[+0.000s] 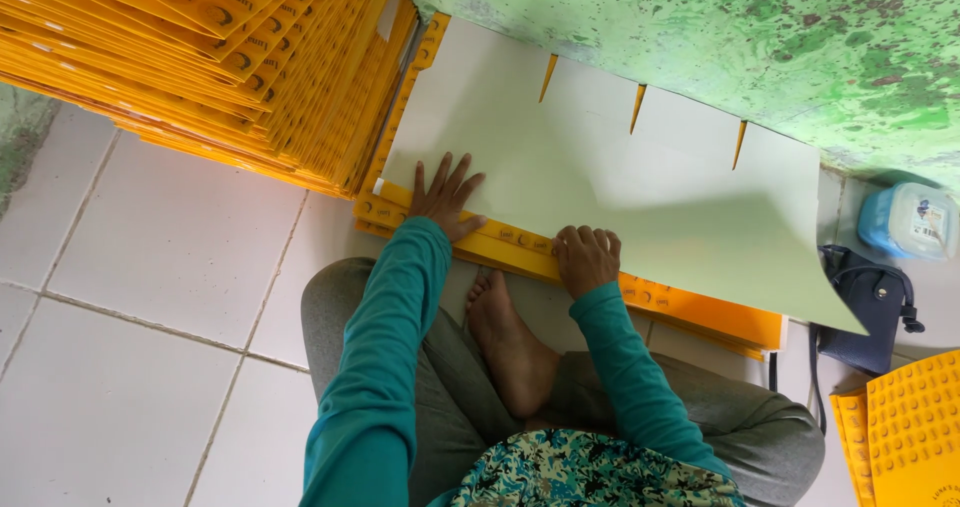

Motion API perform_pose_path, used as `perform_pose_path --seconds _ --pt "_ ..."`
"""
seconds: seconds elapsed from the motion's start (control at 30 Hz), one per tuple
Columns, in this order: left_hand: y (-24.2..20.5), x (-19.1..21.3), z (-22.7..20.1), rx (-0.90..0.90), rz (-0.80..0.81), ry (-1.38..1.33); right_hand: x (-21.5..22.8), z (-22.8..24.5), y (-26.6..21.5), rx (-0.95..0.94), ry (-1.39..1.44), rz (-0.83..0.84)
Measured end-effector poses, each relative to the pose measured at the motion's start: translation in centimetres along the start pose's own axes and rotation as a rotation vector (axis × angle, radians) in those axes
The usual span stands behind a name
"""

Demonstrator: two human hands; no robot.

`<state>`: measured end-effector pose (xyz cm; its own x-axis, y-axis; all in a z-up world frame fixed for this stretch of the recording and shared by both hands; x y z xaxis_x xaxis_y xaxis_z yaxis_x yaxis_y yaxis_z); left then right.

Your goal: Folding yellow cardboard folders and stacking them on a pile

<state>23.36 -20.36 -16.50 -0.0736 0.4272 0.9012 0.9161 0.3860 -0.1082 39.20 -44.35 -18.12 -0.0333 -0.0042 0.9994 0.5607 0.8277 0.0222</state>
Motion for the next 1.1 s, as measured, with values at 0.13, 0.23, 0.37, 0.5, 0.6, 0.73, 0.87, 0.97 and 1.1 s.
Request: perform_pose_path --seconds 0.13,0.23,0.37,0.5,0.6,0.73,0.87,0.97,1.1 --pt "-0.1 -0.4 0.4 -0.012 0.045 0.025 4.9 5.6 -0.8 0.222 -0.131 -0.469" --pt "-0.4 -0.4 0.1 -0.015 0.051 0.045 6.5 11.8 -2.1 0.381 0.004 -0.445" --pt "-0.3 -0.2 -0.1 -0.035 0.033 0.020 2.7 13.7 -2.2 0.371 0.075 -0.129" --pt "-0.1 -0.9 0.4 -0.038 0.034 0.064 2.1 10.0 -3.5 0.323 0.067 0.058" --pt "-0.2 -0.7 0.5 -0.042 0.027 0.024 2.6 6.3 -4.8 0.281 -0.037 0.047" --pt "-0.5 -0.8 0.7 -0.049 -0.024 0.077 0.7 -0.3 -6.9 0.241 -0.070 0.137" --pt "-0.7 -1.3 1.7 0.015 -0.167 0.076 -0.8 -8.4 -9.1 0.116 -0.112 0.382" --pt "-1.8 0.7 1.7 0.073 -0.360 0.039 0.2 -14.9 -11.3 -0.013 -0.169 0.390" --pt "-2.5 1.7 1.7 0.257 -0.202 0.094 -2.4 -25.5 -13.6 -0.173 -0.203 0.441"
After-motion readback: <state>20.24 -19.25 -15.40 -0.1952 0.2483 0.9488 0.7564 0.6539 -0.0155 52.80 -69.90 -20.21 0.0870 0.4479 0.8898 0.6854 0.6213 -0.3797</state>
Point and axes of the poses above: each hand's wrist, its own y-axis towards the middle knuckle, its own x-axis out of the back of the hand, z = x × y, the point moved 6 cm from there along y, towards the middle knuckle, and after that the axes turned 7 degrees about -y, right-handed, at the moved point
